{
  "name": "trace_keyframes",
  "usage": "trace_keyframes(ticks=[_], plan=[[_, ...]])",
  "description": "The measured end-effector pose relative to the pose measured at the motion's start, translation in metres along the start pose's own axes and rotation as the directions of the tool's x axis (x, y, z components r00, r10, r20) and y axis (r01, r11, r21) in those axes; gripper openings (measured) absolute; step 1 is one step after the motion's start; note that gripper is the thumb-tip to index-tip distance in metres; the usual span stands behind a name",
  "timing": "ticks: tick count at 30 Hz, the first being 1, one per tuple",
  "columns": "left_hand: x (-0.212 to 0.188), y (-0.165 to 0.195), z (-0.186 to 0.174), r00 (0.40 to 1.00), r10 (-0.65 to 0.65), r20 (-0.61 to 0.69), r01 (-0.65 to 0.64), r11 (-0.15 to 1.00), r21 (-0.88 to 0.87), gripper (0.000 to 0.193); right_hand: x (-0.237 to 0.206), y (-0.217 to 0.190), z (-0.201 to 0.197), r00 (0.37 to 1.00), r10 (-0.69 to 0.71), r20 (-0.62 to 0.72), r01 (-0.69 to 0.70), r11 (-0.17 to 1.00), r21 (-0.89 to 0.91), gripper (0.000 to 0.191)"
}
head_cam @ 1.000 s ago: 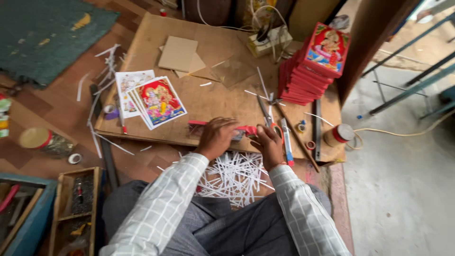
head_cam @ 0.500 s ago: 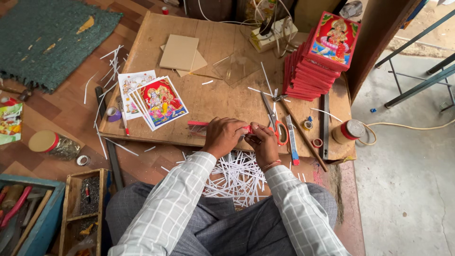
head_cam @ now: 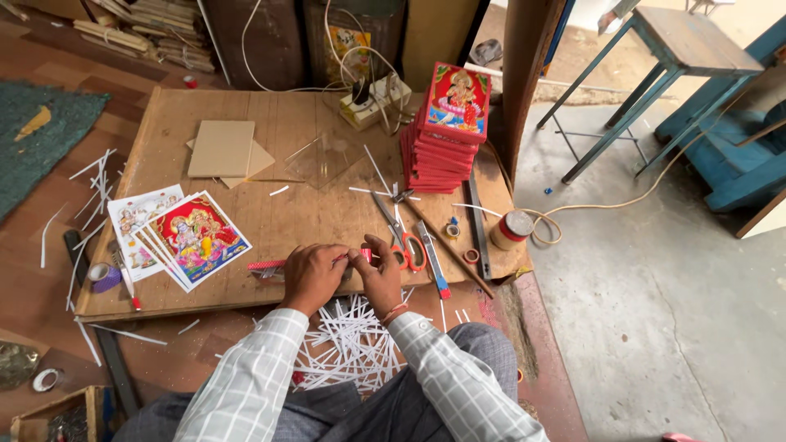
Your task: The person sits on the floor and assembles small printed cards by attaching a red decorative border to each one. They use scissors to trim the border, apply adhesive, and press the pieces together, then stack the finished cards on the table.
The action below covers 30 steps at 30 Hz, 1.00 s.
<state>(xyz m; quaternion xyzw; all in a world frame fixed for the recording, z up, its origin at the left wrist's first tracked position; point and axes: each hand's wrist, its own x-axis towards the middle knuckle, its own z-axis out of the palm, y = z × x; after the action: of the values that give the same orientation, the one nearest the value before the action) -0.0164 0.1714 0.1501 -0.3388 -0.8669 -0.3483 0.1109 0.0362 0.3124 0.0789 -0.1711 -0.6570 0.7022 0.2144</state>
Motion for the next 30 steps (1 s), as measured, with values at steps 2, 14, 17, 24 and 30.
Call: trace_keyframes(ticks=[2,14,17,24,30], plan=[[-0.002,-0.003,-0.002,0.999,-0.023,0.04,0.023,1.0,0.0,0.017,-0.003,-0.009,0.001,0.997,-0.07,-0.037,0.067,0.995,-0.076,0.063],[-0.043,-0.099,-0.088,1.0,-0.01,-0.005,0.011,0.994,0.111,0.018,-0.003,-0.03,-0.004,0.982,-0.187,0.014,0.184,0.943,-0.278,0.051],[-0.048,-0.104,-0.086,1.0,-0.008,-0.006,0.008,0.996,0.089,0.024,-0.005,-0.038,-0.002,0.97,-0.234,0.063,0.242,0.916,-0.32,0.041],[-0.053,-0.102,-0.094,0.999,-0.027,0.018,0.025,0.995,0.097,0.016,-0.002,-0.07,0.015,0.7,-0.413,0.582,0.713,0.368,-0.596,0.017],[-0.056,-0.098,-0.101,0.997,-0.073,0.006,0.073,0.996,0.054,0.012,0.006,-0.085,0.036,0.639,-0.165,0.751,0.769,0.147,-0.622,0.004]])
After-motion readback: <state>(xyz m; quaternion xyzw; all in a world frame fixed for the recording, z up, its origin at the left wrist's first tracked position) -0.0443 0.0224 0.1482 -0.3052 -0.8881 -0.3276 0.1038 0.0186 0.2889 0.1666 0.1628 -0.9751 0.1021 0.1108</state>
